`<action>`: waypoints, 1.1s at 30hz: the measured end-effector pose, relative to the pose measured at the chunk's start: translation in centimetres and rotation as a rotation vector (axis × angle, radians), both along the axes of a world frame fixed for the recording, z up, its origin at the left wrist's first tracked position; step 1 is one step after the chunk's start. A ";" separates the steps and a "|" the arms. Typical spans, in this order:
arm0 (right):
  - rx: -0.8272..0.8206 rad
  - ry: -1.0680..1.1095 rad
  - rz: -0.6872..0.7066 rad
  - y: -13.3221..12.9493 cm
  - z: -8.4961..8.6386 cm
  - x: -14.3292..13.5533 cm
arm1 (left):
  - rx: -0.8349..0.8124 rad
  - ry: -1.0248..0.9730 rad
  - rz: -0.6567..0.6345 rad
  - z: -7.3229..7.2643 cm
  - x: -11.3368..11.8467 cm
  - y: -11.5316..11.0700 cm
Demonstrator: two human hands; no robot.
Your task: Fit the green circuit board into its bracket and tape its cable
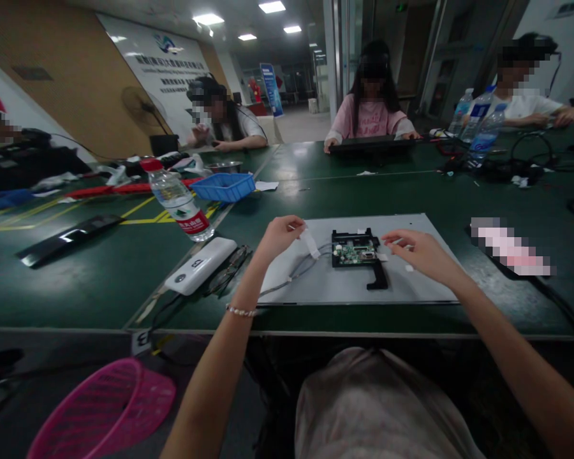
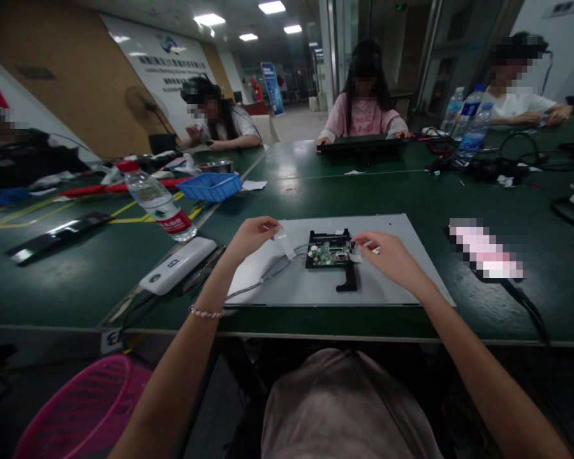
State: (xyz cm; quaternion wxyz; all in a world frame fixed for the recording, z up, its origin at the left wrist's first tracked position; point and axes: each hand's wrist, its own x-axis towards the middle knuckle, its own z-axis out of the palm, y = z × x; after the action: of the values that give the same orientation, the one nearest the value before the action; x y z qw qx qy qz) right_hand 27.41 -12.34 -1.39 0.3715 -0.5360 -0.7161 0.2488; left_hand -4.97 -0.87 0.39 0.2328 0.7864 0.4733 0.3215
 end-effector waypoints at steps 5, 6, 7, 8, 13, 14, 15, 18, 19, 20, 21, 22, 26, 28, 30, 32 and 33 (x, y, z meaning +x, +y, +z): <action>0.142 -0.097 0.133 -2.4 -0.3 -5.2 | -0.031 0.080 -0.013 0.0 1.0 -2.7; 0.183 -0.127 0.160 -2.7 -0.5 -6.3 | -0.044 0.056 -0.003 0.0 1.1 -3.2; 0.208 -0.149 0.188 -2.9 -0.6 -7.3 | -0.055 0.014 0.003 0.0 1.1 -3.7; 0.225 -0.162 0.204 -3.0 -0.6 -8.1 | -0.066 -0.041 0.009 0.2 1.1 -4.1; 0.268 -0.180 0.188 -3.0 -0.4 -10.4 | -0.107 -0.265 0.029 1.1 0.7 -5.3; 0.283 -0.184 0.179 -3.0 -0.4 -10.6 | -0.108 -0.267 0.025 1.1 0.7 -5.3; 0.298 -0.193 0.173 -2.9 -0.4 -10.9 | -0.104 -0.256 0.022 1.0 0.6 -5.3; 0.324 -0.236 0.174 -3.0 -0.8 -11.5 | -0.086 -0.175 0.022 0.2 0.6 -5.0; 0.327 -0.254 0.183 -3.0 -1.0 -11.6 | -0.082 -0.143 0.027 -0.1 0.5 -4.9; 0.328 -0.271 0.195 -3.1 -1.2 -11.8 | -0.080 -0.111 0.030 -0.4 0.5 -4.8; 0.328 -0.286 0.207 -3.2 -1.4 -11.9 | -0.080 -0.077 0.033 -0.6 0.4 -4.7; 0.326 -0.299 0.221 -3.2 -1.6 -12.0 | -0.080 -0.042 0.038 -0.8 0.3 -4.6; 0.317 -0.325 0.245 -3.5 -2.3 -12.5 | -0.058 0.129 0.076 -1.5 -0.1 -4.0; 0.317 -0.327 0.243 -3.7 -2.5 -12.7 | -0.054 0.193 0.073 -1.8 -0.2 -3.8; 0.317 -0.318 0.243 -3.7 -2.8 -12.9 | -0.048 0.244 0.074 -1.8 -0.1 -3.9; 0.318 -0.302 0.245 -3.7 -2.9 -13.0 | 0.023 0.311 0.136 -1.4 0.3 -4.8; 0.322 -0.294 0.246 -3.7 -3.0 -13.1 | 0.085 0.351 0.189 -1.0 0.6 -5.5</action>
State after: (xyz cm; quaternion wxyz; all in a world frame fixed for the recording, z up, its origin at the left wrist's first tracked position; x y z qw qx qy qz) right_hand 14.30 -16.06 -4.39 0.3106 -0.4090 -0.8528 0.0944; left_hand -4.37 -6.36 -0.61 0.0820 0.7916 0.5644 0.2195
